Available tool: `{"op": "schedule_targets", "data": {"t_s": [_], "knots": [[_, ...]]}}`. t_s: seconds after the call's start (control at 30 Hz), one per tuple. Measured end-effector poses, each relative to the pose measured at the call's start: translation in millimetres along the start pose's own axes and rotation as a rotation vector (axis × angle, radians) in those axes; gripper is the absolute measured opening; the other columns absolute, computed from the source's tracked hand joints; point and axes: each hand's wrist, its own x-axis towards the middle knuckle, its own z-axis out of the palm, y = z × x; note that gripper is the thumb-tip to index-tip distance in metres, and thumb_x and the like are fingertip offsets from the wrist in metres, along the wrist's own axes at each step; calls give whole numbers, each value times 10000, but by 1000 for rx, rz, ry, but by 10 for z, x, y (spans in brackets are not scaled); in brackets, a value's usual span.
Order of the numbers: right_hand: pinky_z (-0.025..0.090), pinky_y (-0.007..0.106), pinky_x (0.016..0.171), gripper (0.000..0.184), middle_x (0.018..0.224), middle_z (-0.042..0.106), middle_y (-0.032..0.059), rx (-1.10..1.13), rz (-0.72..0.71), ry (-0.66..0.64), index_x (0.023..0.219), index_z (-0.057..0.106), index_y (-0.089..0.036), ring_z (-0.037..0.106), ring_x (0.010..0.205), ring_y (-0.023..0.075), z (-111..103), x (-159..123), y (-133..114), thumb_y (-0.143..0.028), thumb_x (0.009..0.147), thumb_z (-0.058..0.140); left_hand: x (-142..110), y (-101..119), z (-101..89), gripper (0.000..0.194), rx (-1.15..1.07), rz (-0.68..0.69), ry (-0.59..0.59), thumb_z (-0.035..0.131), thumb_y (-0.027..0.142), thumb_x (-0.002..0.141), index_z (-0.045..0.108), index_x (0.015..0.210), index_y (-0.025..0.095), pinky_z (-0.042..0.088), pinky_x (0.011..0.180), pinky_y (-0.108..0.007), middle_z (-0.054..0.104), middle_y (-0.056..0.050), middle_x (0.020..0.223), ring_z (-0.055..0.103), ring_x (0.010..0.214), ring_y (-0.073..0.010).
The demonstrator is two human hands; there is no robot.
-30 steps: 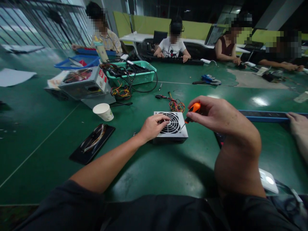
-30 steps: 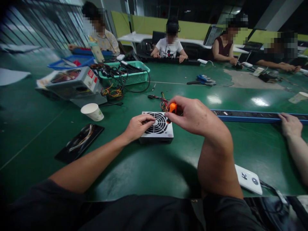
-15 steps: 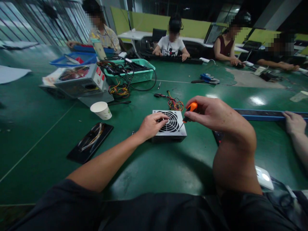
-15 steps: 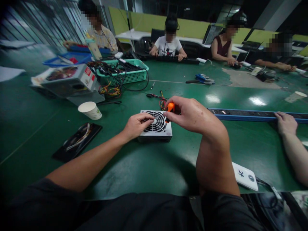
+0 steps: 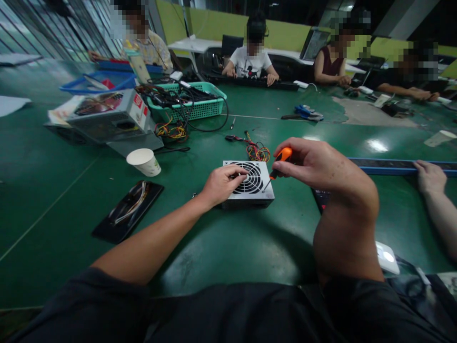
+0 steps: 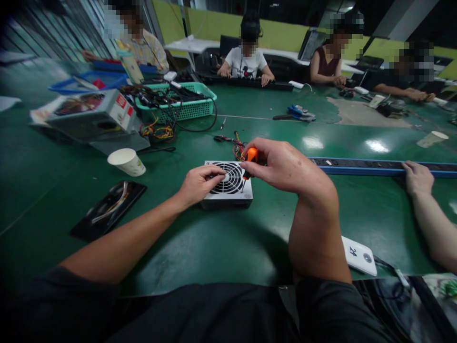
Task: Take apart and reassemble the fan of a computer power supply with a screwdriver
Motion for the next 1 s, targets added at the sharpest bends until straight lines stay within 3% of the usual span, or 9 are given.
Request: {"op": "schedule_targets", "data": {"t_s": [0.23,0.43,0.6,0.8,1.0], "knots": [[432,309,632,278,835,698,21,-19,-4,-27,1031,673,-214,617,713,186,18,28,31,-448,888,626,3,9,0,163,9,-2,3,657,286,898,763,975,190,543,883,-323,763,-47,992,701,895,-176],[426,288,648,215,891,714,15,-67,-60,-220,1065,673,-229,629,736,165,74,50,-30,-359,901,622,-10,-9,11,193,11,35,2,627,293,924,749,1034,193,535,910,-334,759,-51,1034,701,945,-181],[436,293,679,215,918,720,18,-104,-55,-269,1071,657,-230,647,763,170,73,53,-8,-376,922,608,0,2,-21,180,46,114,7,557,226,956,716,1024,177,536,893,-324,744,-51,996,687,934,-169],[450,307,717,229,972,733,35,-121,-80,-362,1108,659,-246,662,838,203,99,78,27,-366,923,595,-56,269,-84,256,328,351,-146,455,129,970,670,1104,160,503,945,-350,673,-91,1080,618,1046,-197],[453,300,703,188,939,731,33,-101,-87,-417,1049,667,-237,655,807,195,133,101,22,-358,924,596,-219,510,74,265,638,301,-261,428,158,962,677,1050,171,500,802,-359,614,-103,1018,577,951,-228]]}}
